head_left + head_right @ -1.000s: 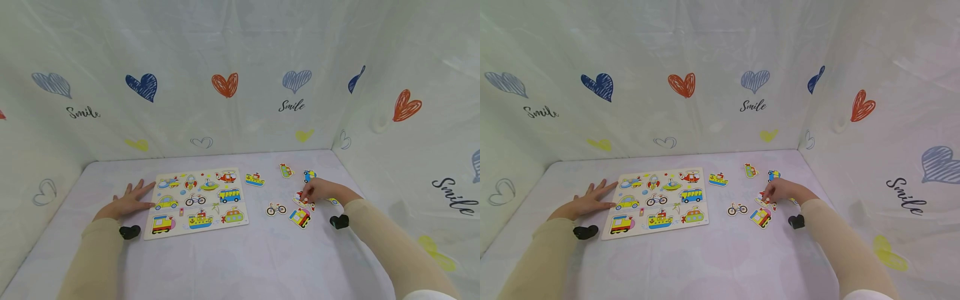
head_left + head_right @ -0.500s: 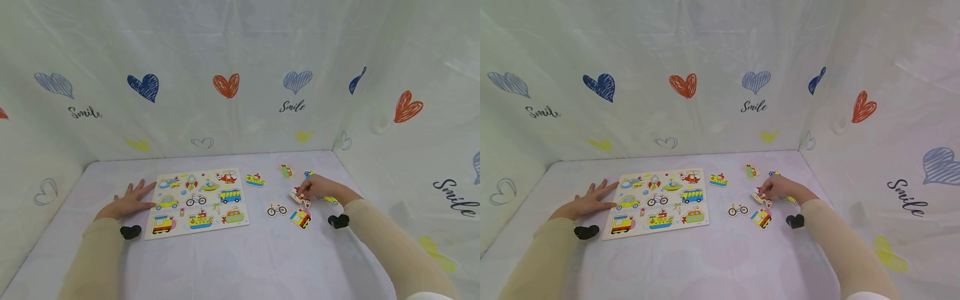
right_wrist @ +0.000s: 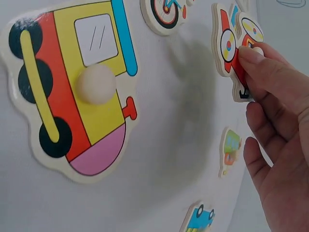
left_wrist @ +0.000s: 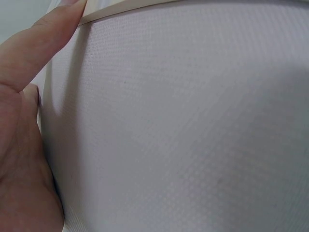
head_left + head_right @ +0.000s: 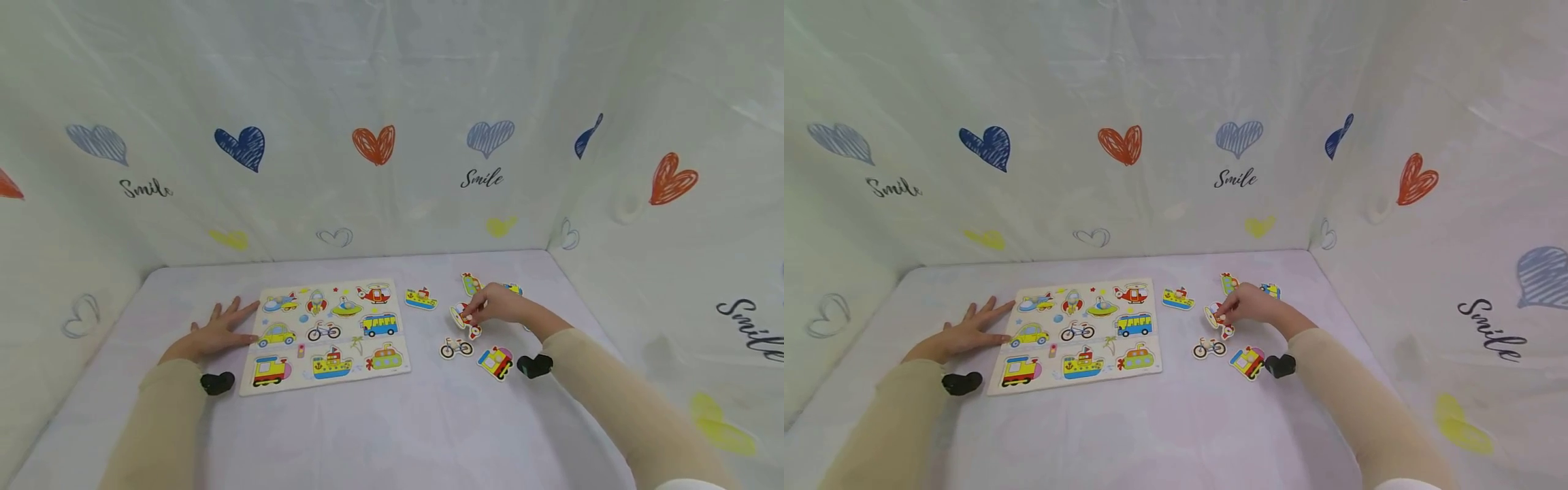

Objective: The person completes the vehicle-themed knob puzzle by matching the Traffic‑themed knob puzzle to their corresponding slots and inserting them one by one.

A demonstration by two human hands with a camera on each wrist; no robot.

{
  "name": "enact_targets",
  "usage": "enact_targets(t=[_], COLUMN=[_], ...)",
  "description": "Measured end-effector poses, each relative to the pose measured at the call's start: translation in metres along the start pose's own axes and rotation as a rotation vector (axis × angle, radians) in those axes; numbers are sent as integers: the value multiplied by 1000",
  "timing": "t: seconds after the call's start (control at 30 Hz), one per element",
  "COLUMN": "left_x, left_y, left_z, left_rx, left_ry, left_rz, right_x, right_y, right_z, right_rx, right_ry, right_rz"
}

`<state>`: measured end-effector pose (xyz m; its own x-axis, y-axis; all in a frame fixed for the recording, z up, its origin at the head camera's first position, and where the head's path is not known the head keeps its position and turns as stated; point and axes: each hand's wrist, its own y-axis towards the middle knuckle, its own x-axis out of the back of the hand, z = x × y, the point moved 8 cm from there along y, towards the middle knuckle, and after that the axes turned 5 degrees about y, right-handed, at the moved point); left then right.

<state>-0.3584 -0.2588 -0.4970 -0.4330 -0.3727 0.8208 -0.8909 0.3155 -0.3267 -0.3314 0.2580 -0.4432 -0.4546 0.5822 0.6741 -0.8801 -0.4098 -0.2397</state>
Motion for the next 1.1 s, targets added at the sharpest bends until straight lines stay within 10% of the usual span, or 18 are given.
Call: enact_targets(t=[0.5,1.1], left_x=[4,1], left_y=[4,4], left_z=[-2,6], left_rx=[16,43], left_ry=[16,28], left_rz=[4,0], right_x=[-20,-48], right_y=[33,84], right_z=[26,50], right_rx=[37,45], right_ry=[45,65], right_rz=[-59,-329])
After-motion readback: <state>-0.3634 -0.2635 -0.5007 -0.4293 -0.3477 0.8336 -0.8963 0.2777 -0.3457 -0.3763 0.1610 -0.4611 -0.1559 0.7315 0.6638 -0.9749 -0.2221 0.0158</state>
